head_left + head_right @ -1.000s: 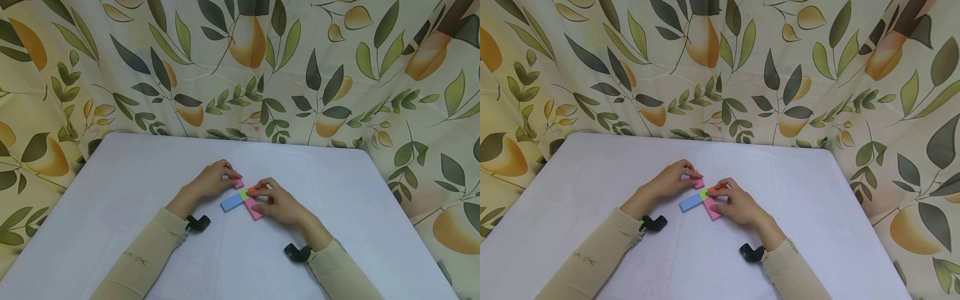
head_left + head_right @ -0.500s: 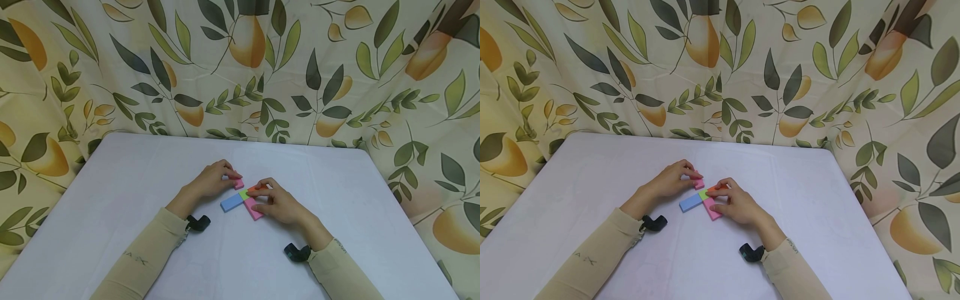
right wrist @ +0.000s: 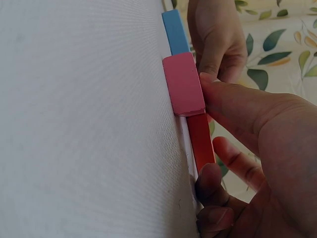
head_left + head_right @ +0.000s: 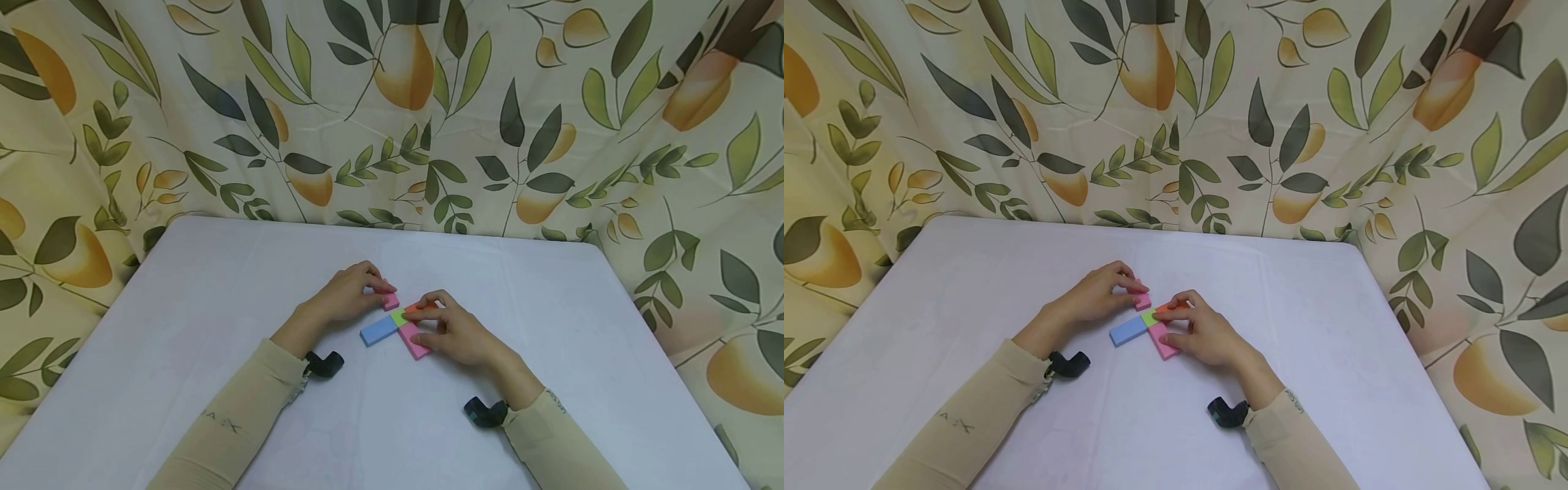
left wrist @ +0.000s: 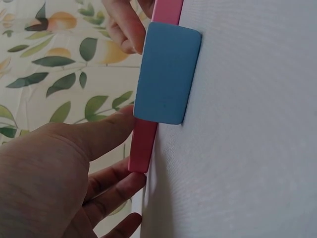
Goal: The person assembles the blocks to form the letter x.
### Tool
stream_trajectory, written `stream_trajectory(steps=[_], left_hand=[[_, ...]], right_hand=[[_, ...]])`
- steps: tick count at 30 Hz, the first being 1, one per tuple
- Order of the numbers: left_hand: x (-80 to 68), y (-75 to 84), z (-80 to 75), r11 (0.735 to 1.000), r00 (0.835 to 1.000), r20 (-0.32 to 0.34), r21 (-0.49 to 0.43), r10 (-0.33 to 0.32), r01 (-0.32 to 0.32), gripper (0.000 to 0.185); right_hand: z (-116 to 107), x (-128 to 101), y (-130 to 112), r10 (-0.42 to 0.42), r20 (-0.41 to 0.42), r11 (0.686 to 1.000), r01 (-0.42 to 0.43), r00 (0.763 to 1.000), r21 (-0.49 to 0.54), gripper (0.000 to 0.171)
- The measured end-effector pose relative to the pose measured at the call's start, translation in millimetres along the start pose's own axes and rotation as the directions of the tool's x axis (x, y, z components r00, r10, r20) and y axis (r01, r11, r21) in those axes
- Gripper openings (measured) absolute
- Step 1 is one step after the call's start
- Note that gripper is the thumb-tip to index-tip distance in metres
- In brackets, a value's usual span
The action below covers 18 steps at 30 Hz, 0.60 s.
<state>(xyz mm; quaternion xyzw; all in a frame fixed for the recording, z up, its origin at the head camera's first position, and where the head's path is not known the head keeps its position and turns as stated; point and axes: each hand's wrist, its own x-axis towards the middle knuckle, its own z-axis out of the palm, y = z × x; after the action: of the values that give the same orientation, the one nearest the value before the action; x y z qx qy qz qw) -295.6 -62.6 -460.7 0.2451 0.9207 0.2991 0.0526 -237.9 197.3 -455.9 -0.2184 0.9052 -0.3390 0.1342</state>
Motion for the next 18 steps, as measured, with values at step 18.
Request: stream_trajectory(steps=[18], left_hand=[[0.4,0.8,1.3,1.000,1.000,0.009,0.012,0.008,-0.008,0.024]], right_hand=[[0.4,0.3,0.5,0.014,0.004,1.000,-0.014,1.000,0.012,0.038]])
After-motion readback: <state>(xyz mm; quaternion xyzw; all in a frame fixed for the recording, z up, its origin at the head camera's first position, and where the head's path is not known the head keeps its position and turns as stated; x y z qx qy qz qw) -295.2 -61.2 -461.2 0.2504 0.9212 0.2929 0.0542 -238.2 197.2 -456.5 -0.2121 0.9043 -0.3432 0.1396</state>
